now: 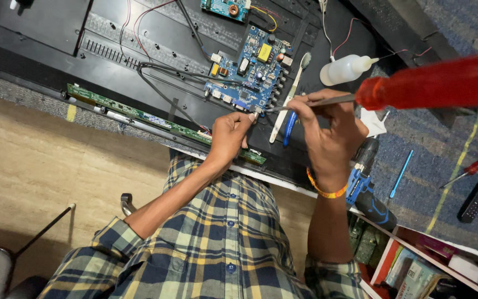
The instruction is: The person works on a blue circuit board on a workbench. They connect a power cable, use a soldering iron on several points, trim wire with pliers, clean the board with a toothbrush and liquid, and then reconnect the power cable.
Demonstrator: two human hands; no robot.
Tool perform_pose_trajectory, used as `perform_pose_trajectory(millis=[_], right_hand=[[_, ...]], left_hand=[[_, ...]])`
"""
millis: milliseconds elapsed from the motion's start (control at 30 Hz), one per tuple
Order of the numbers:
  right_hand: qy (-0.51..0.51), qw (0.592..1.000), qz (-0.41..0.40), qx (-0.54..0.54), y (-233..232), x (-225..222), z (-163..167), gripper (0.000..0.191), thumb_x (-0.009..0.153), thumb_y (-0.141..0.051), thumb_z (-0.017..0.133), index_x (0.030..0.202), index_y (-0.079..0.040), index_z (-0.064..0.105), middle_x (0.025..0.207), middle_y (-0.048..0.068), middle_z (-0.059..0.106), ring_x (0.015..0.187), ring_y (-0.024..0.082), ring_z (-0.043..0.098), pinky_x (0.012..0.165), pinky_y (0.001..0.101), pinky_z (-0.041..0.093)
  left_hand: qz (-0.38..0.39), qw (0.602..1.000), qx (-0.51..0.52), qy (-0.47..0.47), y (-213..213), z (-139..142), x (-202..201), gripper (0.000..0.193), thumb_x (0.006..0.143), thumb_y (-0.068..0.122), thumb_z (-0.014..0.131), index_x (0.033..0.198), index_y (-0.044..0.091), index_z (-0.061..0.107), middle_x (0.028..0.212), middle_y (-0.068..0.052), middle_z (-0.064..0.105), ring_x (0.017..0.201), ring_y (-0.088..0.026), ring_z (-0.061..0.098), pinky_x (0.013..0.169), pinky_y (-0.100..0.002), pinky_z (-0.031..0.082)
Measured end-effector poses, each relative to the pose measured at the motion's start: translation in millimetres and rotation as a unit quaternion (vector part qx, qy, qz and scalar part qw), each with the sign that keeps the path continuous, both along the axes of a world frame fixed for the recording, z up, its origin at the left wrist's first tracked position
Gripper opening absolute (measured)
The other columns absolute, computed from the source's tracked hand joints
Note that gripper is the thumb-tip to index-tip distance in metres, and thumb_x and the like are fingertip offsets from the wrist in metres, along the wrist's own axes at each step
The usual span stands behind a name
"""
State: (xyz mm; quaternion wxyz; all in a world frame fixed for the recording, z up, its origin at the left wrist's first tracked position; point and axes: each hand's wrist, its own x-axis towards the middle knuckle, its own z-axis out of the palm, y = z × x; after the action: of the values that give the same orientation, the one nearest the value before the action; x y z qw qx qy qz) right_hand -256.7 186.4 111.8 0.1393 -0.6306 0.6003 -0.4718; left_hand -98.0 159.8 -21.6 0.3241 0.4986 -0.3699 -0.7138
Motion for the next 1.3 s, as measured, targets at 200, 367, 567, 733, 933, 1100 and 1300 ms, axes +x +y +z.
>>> perform_pose_trajectory(millis=[200, 367, 567, 733, 933, 1100, 1300], right_hand=[[-0.022, 0.999, 0.0, 0.027, -5.7, 9.6, 23.4, 0.024, 0.105, -0.001, 0.08, 0.118, 0.002, 0.061, 0.098, 0.013, 0.073, 0.091, 0.017, 0.074, 0.084, 0.0258, 0.062], [0.023, 0.995, 0.003, 0.095, 1.3, 14.2, 47.7, 0.02, 0.101, 0.0, 0.071, 0.12, 0.0, 0.066, 0.11, 0.011, 0.076, 0.098, 0.016, 0.074, 0.089, 0.0278, 0.06], [-0.057, 0.996, -0.023, 0.057, -2.9, 16.7, 52.2, 0.018, 0.092, -0.002, 0.07, 0.108, 0.002, 0.064, 0.104, 0.007, 0.072, 0.096, 0.012, 0.071, 0.087, 0.0245, 0.056], [-0.023, 0.994, -0.046, 0.092, -4.4, 18.1, 52.8, 0.013, 0.096, -0.002, 0.076, 0.108, 0.001, 0.072, 0.101, 0.009, 0.078, 0.092, 0.014, 0.076, 0.087, 0.0267, 0.061], [-0.104, 0.992, 0.011, 0.067, 0.6, 12.0, 50.6, 0.023, 0.096, -0.001, 0.065, 0.119, 0.002, 0.062, 0.116, 0.01, 0.072, 0.111, 0.015, 0.07, 0.099, 0.0271, 0.055], [-0.017, 0.997, -0.04, 0.065, 3.5, 9.8, 46.8, 0.015, 0.099, -0.005, 0.08, 0.111, -0.002, 0.073, 0.105, 0.008, 0.079, 0.095, 0.015, 0.079, 0.088, 0.0274, 0.065], [-0.072, 0.996, 0.009, 0.061, 5.7, 7.8, 45.2, 0.023, 0.098, -0.006, 0.064, 0.119, 0.001, 0.06, 0.111, 0.007, 0.073, 0.105, 0.013, 0.071, 0.092, 0.0255, 0.056]], left_hand=[[-0.001, 1.0, 0.009, 0.002, 0.6, 2.5, -1.6, 0.03, 0.099, 0.027, 0.066, 0.091, -0.001, 0.074, 0.05, 0.003, 0.052, 0.04, -0.003, 0.043, 0.037, -0.024, 0.027], [0.001, 1.0, 0.012, 0.0, 1.1, 4.8, -2.0, 0.029, 0.099, 0.027, 0.067, 0.09, 0.0, 0.074, 0.05, 0.003, 0.053, 0.04, -0.003, 0.044, 0.036, -0.024, 0.028], [0.001, 0.999, 0.033, -0.013, 2.5, 7.4, -2.3, 0.031, 0.097, 0.028, 0.067, 0.085, 0.001, 0.073, 0.049, 0.001, 0.052, 0.035, -0.005, 0.04, 0.033, -0.026, 0.027], [0.004, 1.0, 0.027, -0.003, 2.7, 6.8, -2.4, 0.031, 0.098, 0.029, 0.066, 0.088, 0.001, 0.073, 0.05, 0.002, 0.053, 0.035, -0.005, 0.04, 0.032, -0.025, 0.027], [0.004, 0.999, 0.033, 0.042, 3.6, 3.7, -0.3, 0.029, 0.098, 0.028, 0.068, 0.088, 0.002, 0.072, 0.051, 0.002, 0.053, 0.034, -0.005, 0.039, 0.032, -0.025, 0.027], [0.025, 0.998, 0.032, 0.052, 5.1, -0.2, -5.3, 0.028, 0.097, 0.025, 0.069, 0.083, 0.001, 0.069, 0.051, 0.002, 0.053, 0.033, -0.006, 0.038, 0.031, -0.026, 0.027], [0.04, 0.999, 0.011, 0.02, 7.7, -11.7, -11.0, 0.029, 0.098, 0.024, 0.068, 0.081, 0.001, 0.068, 0.052, 0.001, 0.054, 0.035, -0.006, 0.041, 0.032, -0.026, 0.029]])
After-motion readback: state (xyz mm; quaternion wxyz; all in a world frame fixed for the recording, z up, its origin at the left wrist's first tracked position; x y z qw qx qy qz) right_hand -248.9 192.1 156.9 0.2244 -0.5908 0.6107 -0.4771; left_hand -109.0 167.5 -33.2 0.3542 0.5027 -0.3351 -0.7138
